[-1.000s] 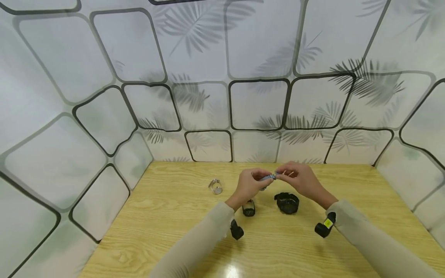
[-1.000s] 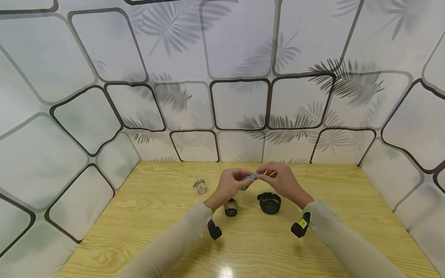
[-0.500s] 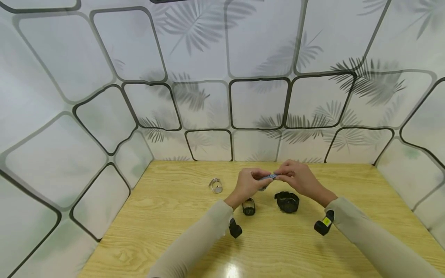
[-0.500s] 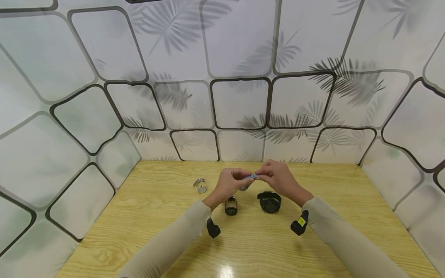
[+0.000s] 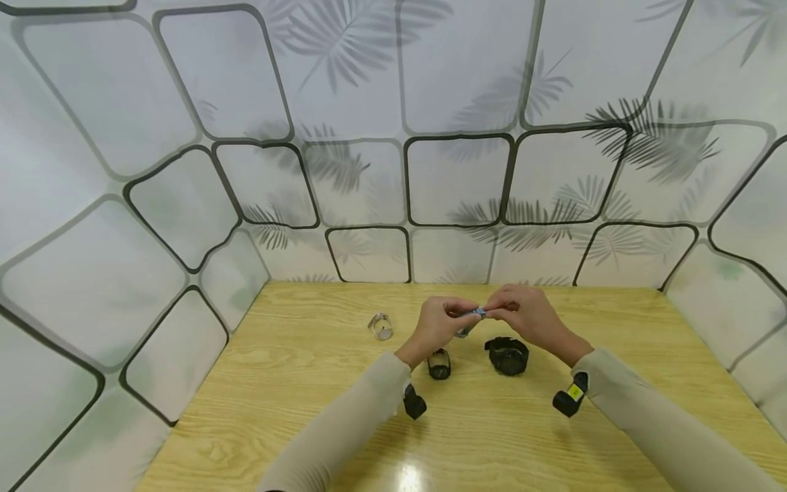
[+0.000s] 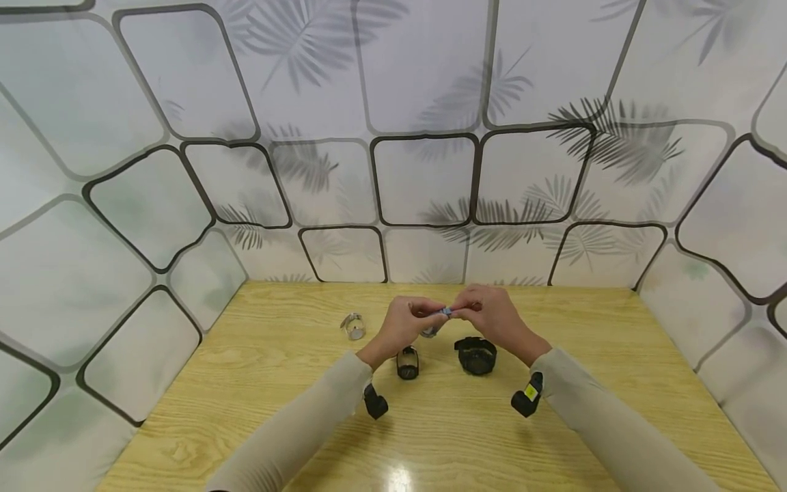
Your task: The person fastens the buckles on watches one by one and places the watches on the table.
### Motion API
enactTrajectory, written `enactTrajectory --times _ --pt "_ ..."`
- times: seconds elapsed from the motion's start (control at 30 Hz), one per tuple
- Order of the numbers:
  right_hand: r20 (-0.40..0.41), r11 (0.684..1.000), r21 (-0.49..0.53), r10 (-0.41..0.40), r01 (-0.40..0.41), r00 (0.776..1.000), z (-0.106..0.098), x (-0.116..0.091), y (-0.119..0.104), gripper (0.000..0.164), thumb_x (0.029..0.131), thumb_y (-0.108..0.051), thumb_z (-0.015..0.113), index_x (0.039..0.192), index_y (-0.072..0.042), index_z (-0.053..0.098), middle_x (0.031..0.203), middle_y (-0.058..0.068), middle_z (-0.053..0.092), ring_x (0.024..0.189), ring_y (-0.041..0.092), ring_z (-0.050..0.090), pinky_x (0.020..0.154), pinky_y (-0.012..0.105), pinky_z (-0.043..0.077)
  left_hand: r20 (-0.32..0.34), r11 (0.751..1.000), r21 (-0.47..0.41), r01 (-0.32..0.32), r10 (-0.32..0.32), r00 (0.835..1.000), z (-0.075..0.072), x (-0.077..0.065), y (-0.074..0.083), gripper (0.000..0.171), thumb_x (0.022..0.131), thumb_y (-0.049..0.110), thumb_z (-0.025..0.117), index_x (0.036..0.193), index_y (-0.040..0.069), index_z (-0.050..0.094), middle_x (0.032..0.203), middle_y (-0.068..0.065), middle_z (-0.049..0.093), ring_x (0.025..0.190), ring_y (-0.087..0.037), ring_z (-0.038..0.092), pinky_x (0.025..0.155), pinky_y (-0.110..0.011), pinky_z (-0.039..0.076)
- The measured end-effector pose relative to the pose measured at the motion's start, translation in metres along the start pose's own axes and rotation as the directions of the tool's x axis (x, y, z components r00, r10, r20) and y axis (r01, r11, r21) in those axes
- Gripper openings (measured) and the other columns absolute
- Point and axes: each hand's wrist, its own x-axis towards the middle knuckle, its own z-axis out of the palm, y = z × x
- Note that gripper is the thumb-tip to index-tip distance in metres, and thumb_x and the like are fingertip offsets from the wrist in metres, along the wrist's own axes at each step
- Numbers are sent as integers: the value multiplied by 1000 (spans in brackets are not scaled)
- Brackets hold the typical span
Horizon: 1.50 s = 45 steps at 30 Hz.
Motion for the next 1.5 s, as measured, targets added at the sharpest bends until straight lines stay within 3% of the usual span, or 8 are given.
enactTrajectory --times 0.23,0.33,0.5,0.73,0.93,1.23,1.5 --pt "56 990 64 126 -129 990 2 -3 1 13 90 -3 79 98 -13 81 100 -1 74 81 10 71 72 29 61 7 999 26 -24 24 1000 -3 -1 1 18 93 18 79 109 10 81 99 -1 78 80 -10 72 66 -24 59" --pt "83 965 121 223 -232 971 3 -6 2 12 95 -11 76 106 -11 79 104 2 75 82 13 73 75 29 61 5 999 32 -29 29 1000 -3 -2 2 17 93 18 79 108 9 81 100 -2 78 81 -13 72 67 -24 59" --pt "126 920 174 333 -351 935 4 -9 5 25 98 -22 73 118 -7 76 111 6 75 86 20 73 75 28 60 1 999 37 -21 21 1000 -3 -3 1 16 92 17 80 106 10 81 99 0 78 83 -12 71 71 -23 59" --pt "165 921 158 332 -357 929 -3 -9 5 21 101 -22 70 118 -12 76 116 7 74 94 21 71 75 31 59 0 1000 20 -17 17 1000 -5 -3 0 14 92 16 81 105 11 82 97 3 77 80 -7 70 71 -24 59" --pt "189 926 129 328 -355 925 -2 -8 4 20 101 -24 70 116 -13 77 112 3 74 95 18 70 77 32 59 12 1000 6 -17 17 1000 -5 -4 2 16 92 15 80 107 10 81 100 0 77 80 -10 71 68 -25 60" --pt "163 943 89 304 -321 939 2 -9 1 18 98 -25 73 111 -14 79 105 0 76 85 12 70 73 31 59 23 1000 -2 -15 15 1000 -3 -5 -1 18 93 13 79 110 8 80 100 -3 77 76 -7 71 65 -25 60" --pt "121 962 55 258 -266 959 0 -11 0 16 98 -22 74 111 -15 78 106 0 76 85 12 70 73 31 59 15 999 36 7 -8 1000 -6 -3 1 23 90 17 82 112 9 79 99 0 77 82 -7 69 70 -23 59"
